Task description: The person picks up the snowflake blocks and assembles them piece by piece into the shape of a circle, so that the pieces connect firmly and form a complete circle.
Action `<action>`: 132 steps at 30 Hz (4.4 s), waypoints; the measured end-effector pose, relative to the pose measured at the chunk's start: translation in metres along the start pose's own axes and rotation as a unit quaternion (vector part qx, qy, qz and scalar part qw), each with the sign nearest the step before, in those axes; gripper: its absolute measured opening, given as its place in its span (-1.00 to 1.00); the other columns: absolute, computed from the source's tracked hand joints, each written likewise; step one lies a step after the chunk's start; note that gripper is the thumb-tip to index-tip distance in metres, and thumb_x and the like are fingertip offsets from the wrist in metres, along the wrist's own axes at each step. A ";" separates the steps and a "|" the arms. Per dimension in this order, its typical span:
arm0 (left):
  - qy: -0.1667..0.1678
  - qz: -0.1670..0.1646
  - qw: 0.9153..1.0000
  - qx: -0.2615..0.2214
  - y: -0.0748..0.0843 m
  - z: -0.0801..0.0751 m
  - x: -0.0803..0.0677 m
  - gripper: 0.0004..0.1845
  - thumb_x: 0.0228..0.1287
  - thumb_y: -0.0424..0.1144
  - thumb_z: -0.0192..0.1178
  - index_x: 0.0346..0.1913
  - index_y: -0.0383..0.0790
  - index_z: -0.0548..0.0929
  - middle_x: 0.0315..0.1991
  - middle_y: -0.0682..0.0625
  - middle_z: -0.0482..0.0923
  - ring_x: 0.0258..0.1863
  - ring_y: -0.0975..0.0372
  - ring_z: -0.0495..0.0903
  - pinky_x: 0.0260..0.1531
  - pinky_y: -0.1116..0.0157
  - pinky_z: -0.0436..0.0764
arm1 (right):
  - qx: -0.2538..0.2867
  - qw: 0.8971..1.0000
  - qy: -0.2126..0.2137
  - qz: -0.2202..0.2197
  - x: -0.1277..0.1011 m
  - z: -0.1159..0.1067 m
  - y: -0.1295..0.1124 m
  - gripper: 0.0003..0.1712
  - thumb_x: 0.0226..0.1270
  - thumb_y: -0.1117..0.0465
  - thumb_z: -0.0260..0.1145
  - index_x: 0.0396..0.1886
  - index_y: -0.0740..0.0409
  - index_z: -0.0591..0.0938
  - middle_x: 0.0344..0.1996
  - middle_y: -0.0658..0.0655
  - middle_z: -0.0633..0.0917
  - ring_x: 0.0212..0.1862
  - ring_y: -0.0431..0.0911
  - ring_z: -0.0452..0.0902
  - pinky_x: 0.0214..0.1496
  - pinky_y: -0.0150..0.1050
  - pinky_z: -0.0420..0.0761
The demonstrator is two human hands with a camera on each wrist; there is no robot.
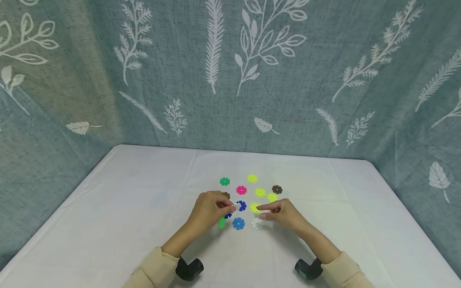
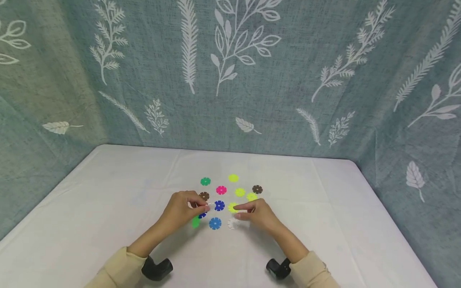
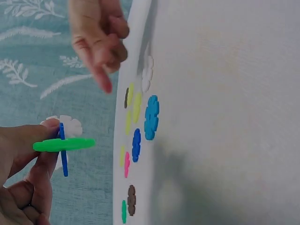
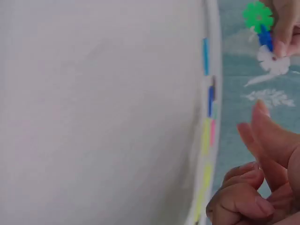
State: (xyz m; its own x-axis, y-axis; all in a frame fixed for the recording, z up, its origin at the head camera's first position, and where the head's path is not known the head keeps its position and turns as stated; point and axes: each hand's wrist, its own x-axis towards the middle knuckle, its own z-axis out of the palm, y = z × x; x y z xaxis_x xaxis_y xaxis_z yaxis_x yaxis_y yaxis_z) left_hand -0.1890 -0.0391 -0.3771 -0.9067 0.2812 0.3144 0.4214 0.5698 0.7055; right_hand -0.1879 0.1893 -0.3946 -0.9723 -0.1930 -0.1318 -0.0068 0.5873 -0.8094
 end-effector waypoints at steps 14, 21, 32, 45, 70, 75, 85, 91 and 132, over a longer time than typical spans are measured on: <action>-0.017 -0.041 0.998 -0.054 -0.008 0.001 0.002 -0.91 -0.08 -0.31 0.40 -0.60 -0.20 0.70 -0.59 0.06 0.60 -0.55 0.32 0.43 -0.57 0.46 0.42 | -0.132 0.990 0.033 -0.022 -0.001 0.019 0.002 -0.73 -0.23 0.26 0.53 -0.39 0.02 0.75 -0.43 -0.01 0.58 -0.36 -0.17 0.36 -0.37 -0.32 0.31; -0.012 -0.034 0.998 -0.049 -0.008 0.002 0.002 -0.91 -0.08 -0.32 0.40 -0.59 -0.22 0.70 -0.58 0.05 0.61 -0.54 0.33 0.44 -0.55 0.46 0.43 | -0.153 0.985 0.061 -0.055 -0.006 0.019 -0.007 -0.76 -0.19 0.27 0.51 -0.51 0.03 0.60 -0.59 -0.07 0.55 -0.50 -0.20 0.38 -0.46 -0.32 0.36; -0.012 0.035 0.999 -0.016 0.000 0.006 0.000 -0.93 -0.07 -0.33 0.40 -0.55 -0.22 0.70 -0.60 0.09 0.57 -0.49 0.34 0.48 -0.45 0.46 0.48 | 0.120 0.992 0.042 0.000 0.005 0.005 -0.027 -0.83 0.13 0.35 0.32 -0.30 0.40 0.62 -0.41 0.19 0.71 -0.49 -0.21 0.60 -0.35 -0.30 0.63; -0.004 0.096 0.995 0.013 0.006 0.009 -0.001 -0.93 -0.11 -0.32 0.42 -0.55 -0.20 0.72 -0.61 0.11 0.57 -0.47 0.35 0.47 -0.34 0.36 0.38 | 0.102 0.994 0.014 -0.018 0.006 0.006 -0.031 -0.78 0.11 0.27 0.36 -0.30 0.37 0.69 -0.42 0.18 0.72 -0.52 -0.20 0.60 -0.37 -0.29 0.63; -0.111 -0.024 0.991 -0.065 0.007 -0.008 0.010 -0.89 0.03 -0.30 0.33 -0.43 -0.32 0.74 -0.51 -0.03 0.64 -0.53 0.36 0.44 -0.50 0.47 0.46 | 0.100 0.994 -0.012 -0.042 0.012 0.014 -0.035 -0.78 0.07 0.26 0.39 -0.36 0.37 0.67 -0.50 0.16 0.72 -0.53 -0.23 0.54 -0.38 -0.31 0.62; -0.151 -0.035 0.983 -0.097 -0.001 -0.008 0.011 -0.83 0.08 -0.30 0.30 -0.37 -0.41 0.72 -0.45 -0.12 0.66 -0.48 0.33 0.50 -0.44 0.44 0.51 | 0.121 0.991 -0.024 -0.056 0.014 0.019 -0.037 -0.78 0.09 0.27 0.38 -0.38 0.39 0.65 -0.53 0.13 0.71 -0.54 -0.24 0.54 -0.38 -0.26 0.63; -0.195 -0.076 0.963 -0.170 -0.011 -0.007 0.006 -0.79 0.10 -0.30 0.27 -0.38 -0.47 0.68 -0.48 -0.19 0.67 -0.46 0.28 0.61 -0.36 0.37 0.53 | 0.159 0.983 -0.059 -0.071 0.015 0.028 -0.034 -0.74 0.17 0.26 0.31 -0.27 0.43 0.60 -0.53 0.02 0.69 -0.53 -0.26 0.53 -0.42 -0.37 0.58; -0.169 -0.135 0.962 -0.166 -0.020 -0.017 0.003 -0.81 0.13 -0.29 0.24 -0.36 -0.42 0.69 -0.45 -0.15 0.69 -0.39 0.28 0.61 -0.21 0.31 0.54 | 0.130 0.988 -0.065 -0.048 0.014 0.026 -0.027 -0.64 0.31 0.14 0.18 -0.07 0.33 0.60 -0.26 0.20 0.68 -0.43 -0.20 0.61 -0.40 -0.34 0.56; -0.182 -0.169 0.950 -0.187 -0.018 -0.018 0.010 -0.80 0.13 -0.28 0.22 -0.39 -0.43 0.66 -0.50 -0.06 0.66 -0.40 0.30 0.51 -0.27 0.32 0.45 | 0.000 0.992 0.090 -0.086 0.006 0.029 -0.035 -0.78 -0.15 0.37 0.49 -0.66 0.17 0.56 -0.64 0.00 0.62 -0.54 -0.21 0.50 -0.48 -0.41 0.49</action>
State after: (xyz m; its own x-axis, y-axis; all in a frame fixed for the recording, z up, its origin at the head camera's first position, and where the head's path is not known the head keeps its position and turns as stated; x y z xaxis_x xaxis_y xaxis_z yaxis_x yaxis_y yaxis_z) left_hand -0.2062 -0.0603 -0.3750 -0.8935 0.4185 -0.1628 0.0096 0.3802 0.9249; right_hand -0.1871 0.1446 -0.3834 -0.9825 -0.1480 0.1127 -0.1770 0.5573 -0.8112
